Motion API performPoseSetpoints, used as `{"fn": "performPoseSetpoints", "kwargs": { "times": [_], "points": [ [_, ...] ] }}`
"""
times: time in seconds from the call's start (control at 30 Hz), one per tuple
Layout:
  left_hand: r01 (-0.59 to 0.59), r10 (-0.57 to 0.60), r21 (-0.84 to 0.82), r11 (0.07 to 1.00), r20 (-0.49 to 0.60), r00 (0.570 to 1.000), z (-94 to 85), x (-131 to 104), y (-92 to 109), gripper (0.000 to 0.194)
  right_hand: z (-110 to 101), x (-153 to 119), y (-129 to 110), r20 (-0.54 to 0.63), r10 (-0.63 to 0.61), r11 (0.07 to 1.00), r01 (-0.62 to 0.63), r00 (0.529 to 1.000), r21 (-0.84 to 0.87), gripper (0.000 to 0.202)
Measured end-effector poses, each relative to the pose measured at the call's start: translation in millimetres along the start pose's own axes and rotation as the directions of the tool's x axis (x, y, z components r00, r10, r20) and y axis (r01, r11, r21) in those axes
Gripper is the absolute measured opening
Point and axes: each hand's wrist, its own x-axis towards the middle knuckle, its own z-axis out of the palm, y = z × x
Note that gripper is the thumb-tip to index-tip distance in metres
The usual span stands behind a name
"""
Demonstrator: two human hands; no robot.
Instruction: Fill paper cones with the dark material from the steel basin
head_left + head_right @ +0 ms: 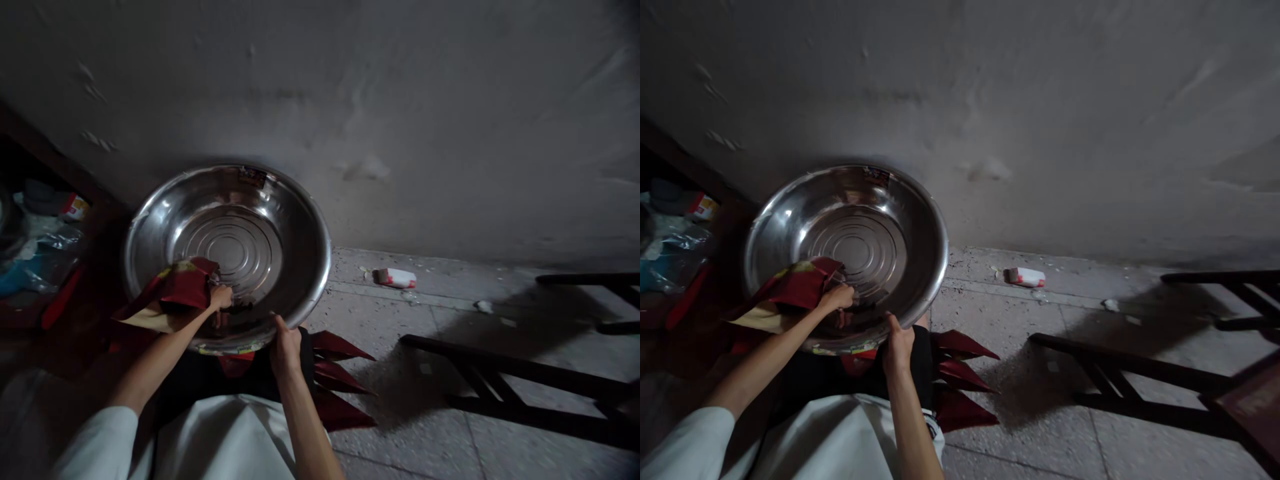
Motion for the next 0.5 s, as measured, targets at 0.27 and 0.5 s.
{"fn": "performPoseSetpoints", "kwargs": {
  "times": [0.27,0.5],
  "points": [
    [0.008,-0.017,0.109,0.994,0.085,0.996,16.0,-15.7,-1.2,0.026,-21.9,-3.8,45.2,-0.003,0.061,0.997,-0.061,0.998,-0.051,0.053],
    [-0.019,0.016,-0.038,0.999,-0.082,0.996,17.0,-29.9,-2.7,0.022,-22.1,-52.3,18.0,-0.007,-0.699,0.566,0.547,0.715,-0.617,0.079]
  ]
}}
